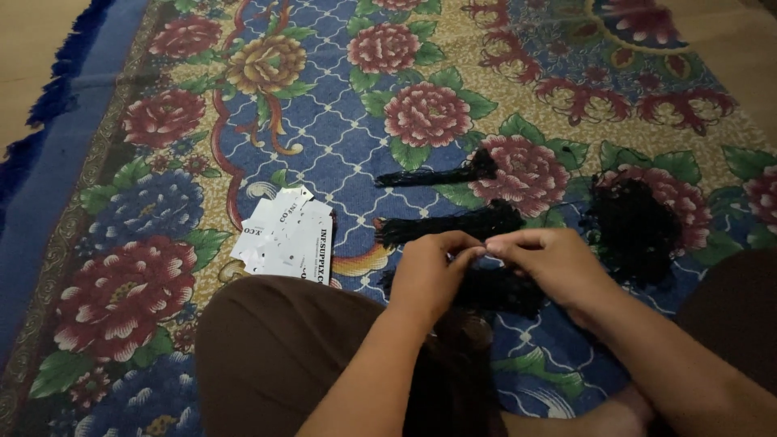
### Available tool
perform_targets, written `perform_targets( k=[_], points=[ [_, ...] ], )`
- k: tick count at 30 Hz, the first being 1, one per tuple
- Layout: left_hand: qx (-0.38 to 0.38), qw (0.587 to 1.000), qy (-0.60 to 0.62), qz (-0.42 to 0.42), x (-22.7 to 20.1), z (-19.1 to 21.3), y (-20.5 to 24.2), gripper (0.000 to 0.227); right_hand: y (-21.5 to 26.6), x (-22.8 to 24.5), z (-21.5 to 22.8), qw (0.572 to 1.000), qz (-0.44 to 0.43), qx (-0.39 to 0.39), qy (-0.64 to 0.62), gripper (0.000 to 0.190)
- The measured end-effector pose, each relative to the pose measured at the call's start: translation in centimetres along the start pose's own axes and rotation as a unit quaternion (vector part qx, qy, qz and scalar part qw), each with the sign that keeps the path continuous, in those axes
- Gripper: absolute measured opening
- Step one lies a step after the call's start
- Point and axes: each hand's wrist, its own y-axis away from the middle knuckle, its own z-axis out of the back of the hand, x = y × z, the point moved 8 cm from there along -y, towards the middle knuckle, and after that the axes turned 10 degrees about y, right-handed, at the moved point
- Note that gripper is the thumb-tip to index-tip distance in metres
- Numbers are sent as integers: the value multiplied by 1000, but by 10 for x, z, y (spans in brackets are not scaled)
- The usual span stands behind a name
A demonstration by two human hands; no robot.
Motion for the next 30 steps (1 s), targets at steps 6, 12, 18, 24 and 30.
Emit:
perform_targets(
  k=[6,12,18,24,30],
  points=[
    [7,1000,-15,-1,10,7,-2,19,-4,8,8,999,-3,-7,48,28],
    [-9,997,-78,-7,27,23,-22,23,-11,-1,14,999,-22,-34,24,34],
    [-110,988,-104,-42,52,53,-40,17,-12,11,35,995,-83,-43,23,30],
    [-148,978,-142,25,66,85,-55,21,-58,-8,41,995,-77,-62,23,36],
    [-148,971,-95,164,59,98,-62,26,-142,-45,18,993,-7,-106,47,18]
  ],
)
